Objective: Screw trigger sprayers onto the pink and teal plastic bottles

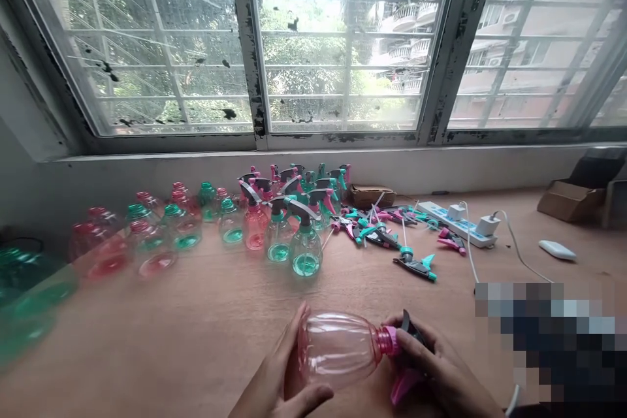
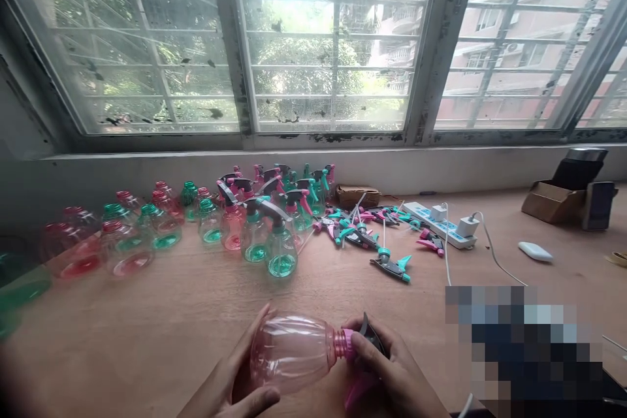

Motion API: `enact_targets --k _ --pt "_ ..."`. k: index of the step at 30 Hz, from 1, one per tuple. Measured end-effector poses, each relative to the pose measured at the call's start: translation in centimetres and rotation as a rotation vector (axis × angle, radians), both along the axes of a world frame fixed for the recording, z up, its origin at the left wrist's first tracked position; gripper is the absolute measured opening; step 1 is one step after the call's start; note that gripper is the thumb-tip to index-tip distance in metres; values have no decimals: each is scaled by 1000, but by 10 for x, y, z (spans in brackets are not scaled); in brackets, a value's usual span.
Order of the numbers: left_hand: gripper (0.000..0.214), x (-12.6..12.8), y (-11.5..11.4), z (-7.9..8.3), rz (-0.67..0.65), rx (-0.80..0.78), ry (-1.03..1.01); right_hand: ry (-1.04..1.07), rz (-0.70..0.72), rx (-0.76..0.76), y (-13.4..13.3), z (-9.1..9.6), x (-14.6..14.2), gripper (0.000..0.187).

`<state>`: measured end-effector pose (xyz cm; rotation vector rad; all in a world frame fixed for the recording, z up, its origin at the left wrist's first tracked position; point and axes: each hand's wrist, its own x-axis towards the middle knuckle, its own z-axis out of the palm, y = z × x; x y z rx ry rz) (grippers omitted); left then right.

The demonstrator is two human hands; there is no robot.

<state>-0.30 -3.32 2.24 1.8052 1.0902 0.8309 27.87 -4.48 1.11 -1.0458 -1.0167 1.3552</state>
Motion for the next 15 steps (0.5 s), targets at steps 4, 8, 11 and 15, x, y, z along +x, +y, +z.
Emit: enact_targets --k 4,8,11,15 --pt "88 1 3 -5 -18 66 -31 -29 28 16 1 -3 5 39" --pt "95 -2 5 -18 -52 75 -112 -26 61 29 1 -6 7 39" --pt "104 -5 4 -25 -62 16 -192 -59 22 40 -1 -7 5 37" --pt "106 -5 5 -29 -17 -78 -252 -76 -28 70 -1 -6 0 38"
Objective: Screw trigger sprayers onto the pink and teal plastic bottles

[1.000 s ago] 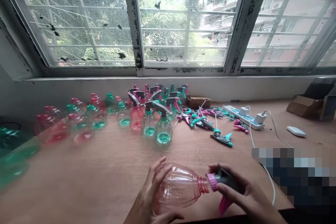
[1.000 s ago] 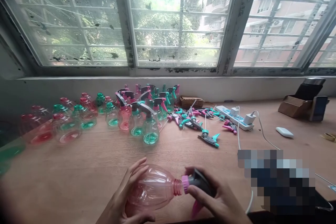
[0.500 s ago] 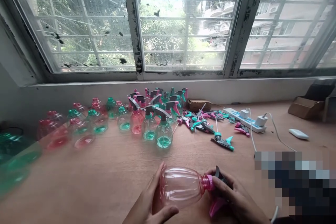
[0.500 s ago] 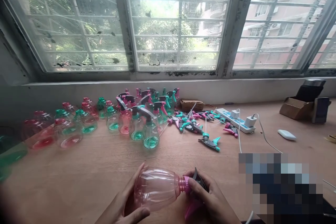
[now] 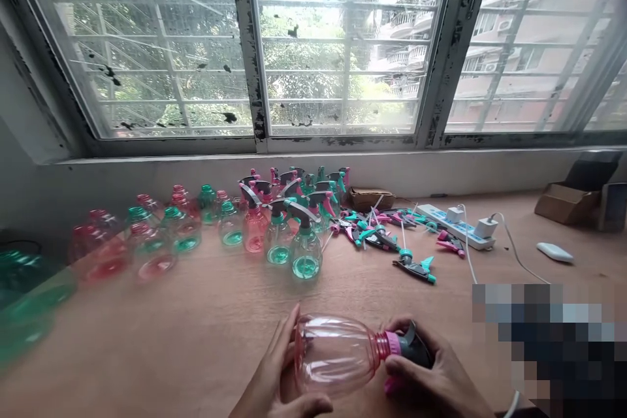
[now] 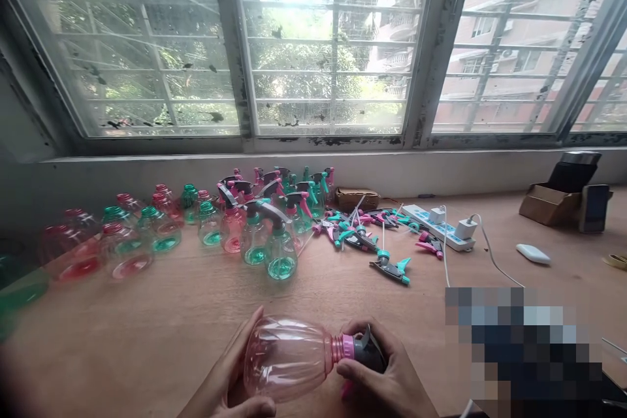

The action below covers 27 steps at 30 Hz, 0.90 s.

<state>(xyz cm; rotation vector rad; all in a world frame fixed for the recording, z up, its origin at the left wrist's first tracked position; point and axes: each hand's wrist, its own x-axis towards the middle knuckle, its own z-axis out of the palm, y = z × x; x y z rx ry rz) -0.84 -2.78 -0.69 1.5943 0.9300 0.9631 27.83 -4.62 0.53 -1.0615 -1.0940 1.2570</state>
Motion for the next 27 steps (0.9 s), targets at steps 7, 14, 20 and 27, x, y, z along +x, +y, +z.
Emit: enact_targets --k 7,14,20,27 --pt "94 5 5 7 7 102 -12 11 93 -74 4 8 -9 40" --pt "106 4 1 -1 28 115 -5 -55 158 -50 3 12 -12 37" --pt "105 6 5 -1 -20 -54 -93 -68 152 20 2 10 -9 36" --pt "91 6 4 4 -7 55 -7 -12 138 -5 3 8 -5 38"
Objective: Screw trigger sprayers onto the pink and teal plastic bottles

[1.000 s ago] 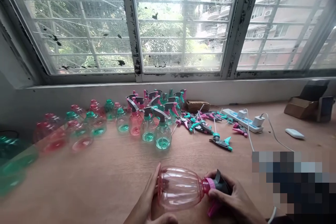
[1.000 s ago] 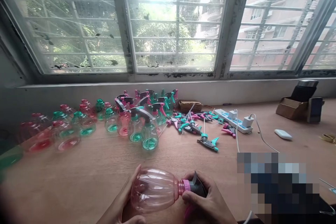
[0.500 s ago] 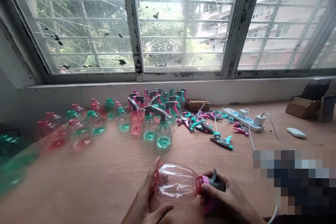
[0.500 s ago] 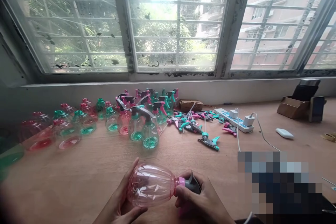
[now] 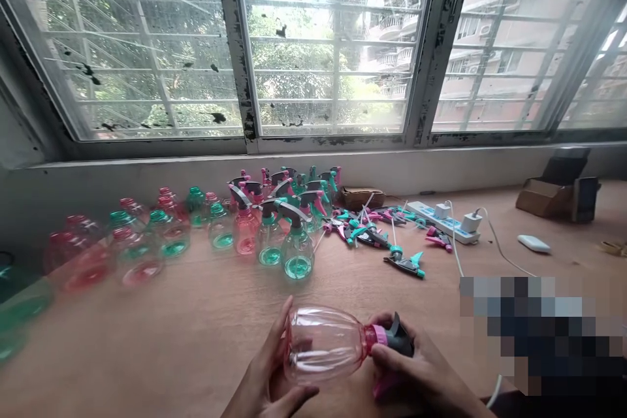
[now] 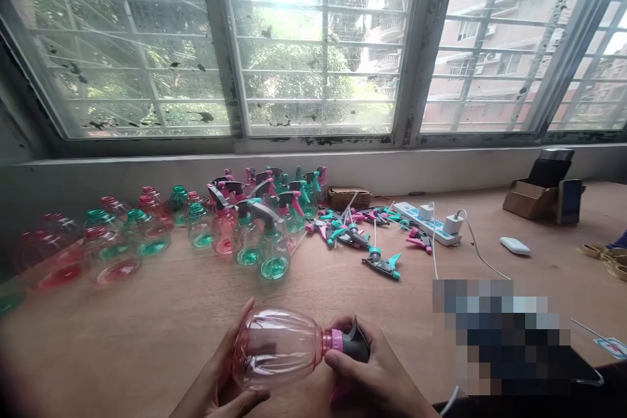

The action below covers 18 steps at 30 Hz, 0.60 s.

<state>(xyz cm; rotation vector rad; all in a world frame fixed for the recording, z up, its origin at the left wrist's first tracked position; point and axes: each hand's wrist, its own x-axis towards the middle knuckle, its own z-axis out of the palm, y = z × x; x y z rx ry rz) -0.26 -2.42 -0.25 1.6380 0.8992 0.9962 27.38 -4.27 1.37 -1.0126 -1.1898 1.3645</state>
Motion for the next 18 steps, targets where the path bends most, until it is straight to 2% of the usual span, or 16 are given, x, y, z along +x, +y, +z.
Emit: enact_targets --k 2,5,8,11,14,16,18 --pt "99 -1 -3 1 2 7 31 -33 -13 36 0 0 0 38" --pt "110 -2 -7 -1 -20 -24 -46 -74 11 39 0 -1 0 38" --pt "106 -2 -6 -5 -58 -74 -95 -72 18 36 0 -2 1 38" --pt "102 -1 -4 -7 -62 -20 -44 8 27 20 1 -4 4 38" --pt "88 -1 -3 -4 -47 -1 -19 62 30 -8 1 -5 5 38" --pt "96 -2 -4 0 -59 -25 6 56 26 -15 0 -5 5 39" --pt "116 -3 -6 6 -93 -47 -6 27 19 7 0 -5 3 40"
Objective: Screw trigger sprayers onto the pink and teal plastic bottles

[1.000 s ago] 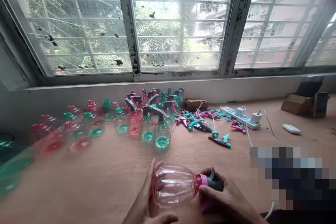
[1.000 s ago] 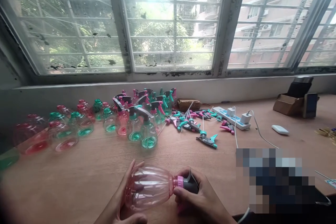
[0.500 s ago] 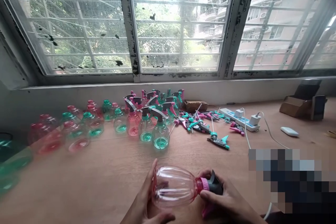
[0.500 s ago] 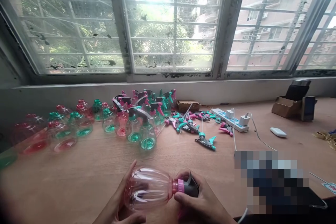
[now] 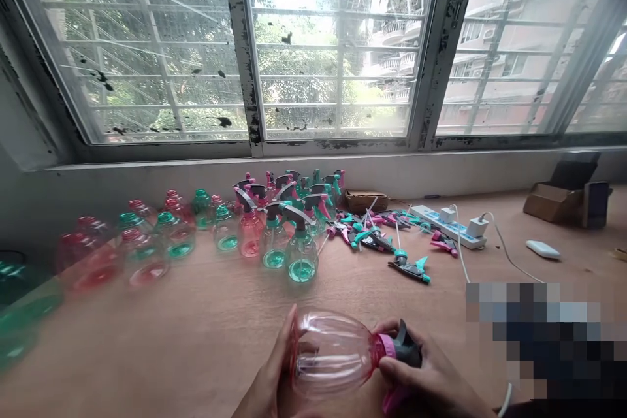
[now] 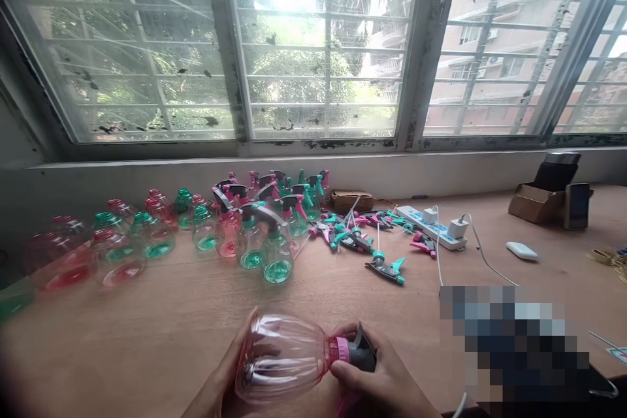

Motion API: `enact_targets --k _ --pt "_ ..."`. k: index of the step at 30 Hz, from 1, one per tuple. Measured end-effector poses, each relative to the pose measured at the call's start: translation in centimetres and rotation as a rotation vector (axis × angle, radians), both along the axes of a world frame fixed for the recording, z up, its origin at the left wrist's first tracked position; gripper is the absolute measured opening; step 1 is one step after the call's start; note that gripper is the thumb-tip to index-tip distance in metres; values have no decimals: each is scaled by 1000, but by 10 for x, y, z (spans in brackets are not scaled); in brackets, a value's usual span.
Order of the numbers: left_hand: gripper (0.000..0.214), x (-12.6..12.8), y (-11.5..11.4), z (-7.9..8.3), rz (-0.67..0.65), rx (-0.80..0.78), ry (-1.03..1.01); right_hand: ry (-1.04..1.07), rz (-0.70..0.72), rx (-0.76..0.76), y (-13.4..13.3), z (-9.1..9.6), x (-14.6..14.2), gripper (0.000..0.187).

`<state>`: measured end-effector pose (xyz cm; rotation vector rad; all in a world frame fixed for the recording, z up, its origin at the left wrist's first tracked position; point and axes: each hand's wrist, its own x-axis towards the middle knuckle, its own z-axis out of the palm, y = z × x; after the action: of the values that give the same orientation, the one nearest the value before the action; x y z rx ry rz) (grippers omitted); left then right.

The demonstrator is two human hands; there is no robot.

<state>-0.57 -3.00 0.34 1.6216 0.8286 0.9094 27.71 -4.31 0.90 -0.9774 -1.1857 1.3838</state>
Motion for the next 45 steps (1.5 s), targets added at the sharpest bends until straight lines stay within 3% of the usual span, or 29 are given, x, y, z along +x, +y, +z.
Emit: enact_targets --k 2,6,10,13,18,22,30,34,37,43,45 --pt "122 0 -2 5 -21 -31 -60 -41 -7 32 -1 0 -2 40" --pt "94 2 -3 5 -52 -112 -132 -4 7 -27 0 1 -2 40" --pt "99 6 -1 -7 -45 13 -112 84 15 -107 3 0 0 42" --pt "91 4 0 -11 -4 69 -19 85 13 -87 3 -1 -1 41" --pt "119 -3 1 -5 -25 -97 -48 5 -15 -32 2 0 -4 41" --pt "118 -3 3 -5 -58 -194 -139 -43 -13 -15 1 0 -3 42" --pt "97 5 1 -8 -59 40 -162 -34 -7 -10 1 3 -3 37" --pt "105 0 3 -12 -85 19 -182 -37 3 7 0 1 -1 39" --pt "99 -2 2 -13 -95 16 -175 38 40 -55 2 -3 1 43" --pt "82 7 -4 -3 -30 68 -176 32 30 -49 2 -3 0 44" --pt "87 6 -4 -1 -31 37 -189 -1 18 -43 1 0 -2 42"
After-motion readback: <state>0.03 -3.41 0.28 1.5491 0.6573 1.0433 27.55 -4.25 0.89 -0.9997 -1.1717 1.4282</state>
